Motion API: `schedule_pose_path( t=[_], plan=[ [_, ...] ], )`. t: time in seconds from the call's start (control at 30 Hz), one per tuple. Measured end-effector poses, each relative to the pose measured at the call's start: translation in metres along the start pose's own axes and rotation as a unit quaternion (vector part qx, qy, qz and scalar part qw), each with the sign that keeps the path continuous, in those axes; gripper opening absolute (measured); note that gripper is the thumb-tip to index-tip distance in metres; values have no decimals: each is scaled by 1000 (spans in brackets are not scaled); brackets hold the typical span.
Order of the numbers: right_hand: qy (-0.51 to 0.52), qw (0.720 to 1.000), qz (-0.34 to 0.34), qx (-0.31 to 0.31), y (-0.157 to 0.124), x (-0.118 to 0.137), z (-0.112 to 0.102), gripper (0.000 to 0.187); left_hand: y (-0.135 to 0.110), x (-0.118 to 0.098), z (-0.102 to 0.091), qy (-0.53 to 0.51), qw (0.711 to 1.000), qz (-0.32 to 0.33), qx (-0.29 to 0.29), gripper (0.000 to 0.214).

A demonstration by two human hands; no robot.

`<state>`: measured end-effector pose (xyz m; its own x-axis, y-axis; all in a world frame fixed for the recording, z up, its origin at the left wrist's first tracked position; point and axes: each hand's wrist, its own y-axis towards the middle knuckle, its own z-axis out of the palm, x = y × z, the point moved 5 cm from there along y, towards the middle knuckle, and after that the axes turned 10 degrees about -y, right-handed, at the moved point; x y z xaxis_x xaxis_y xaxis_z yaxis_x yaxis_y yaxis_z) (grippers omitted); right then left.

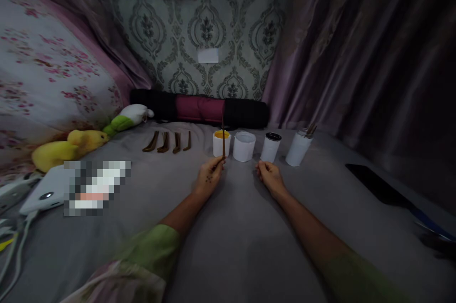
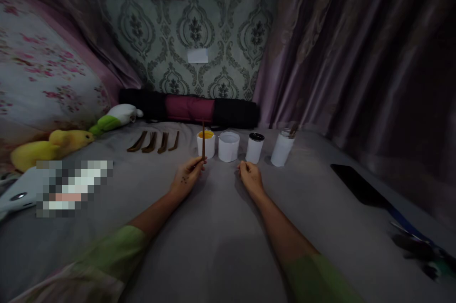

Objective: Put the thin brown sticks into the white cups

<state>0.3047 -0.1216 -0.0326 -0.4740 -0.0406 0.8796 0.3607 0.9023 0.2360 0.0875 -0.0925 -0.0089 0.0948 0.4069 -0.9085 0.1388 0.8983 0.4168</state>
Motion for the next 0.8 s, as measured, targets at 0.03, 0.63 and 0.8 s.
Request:
schedule_pose_path(
  t=[0.03,0.63,0.8],
  plan=[
    [4,1000,5,1,-1,1,0,39,-1,-1,1,5,1000,2,7,24],
    [84,996,30,15,-8,11,-1,40,-9,-15,15,150,967,150,139,29],
    [101,994,34,36,-11,16,3,38,-12,-19,19,186,949,183,177,30]
  ],
)
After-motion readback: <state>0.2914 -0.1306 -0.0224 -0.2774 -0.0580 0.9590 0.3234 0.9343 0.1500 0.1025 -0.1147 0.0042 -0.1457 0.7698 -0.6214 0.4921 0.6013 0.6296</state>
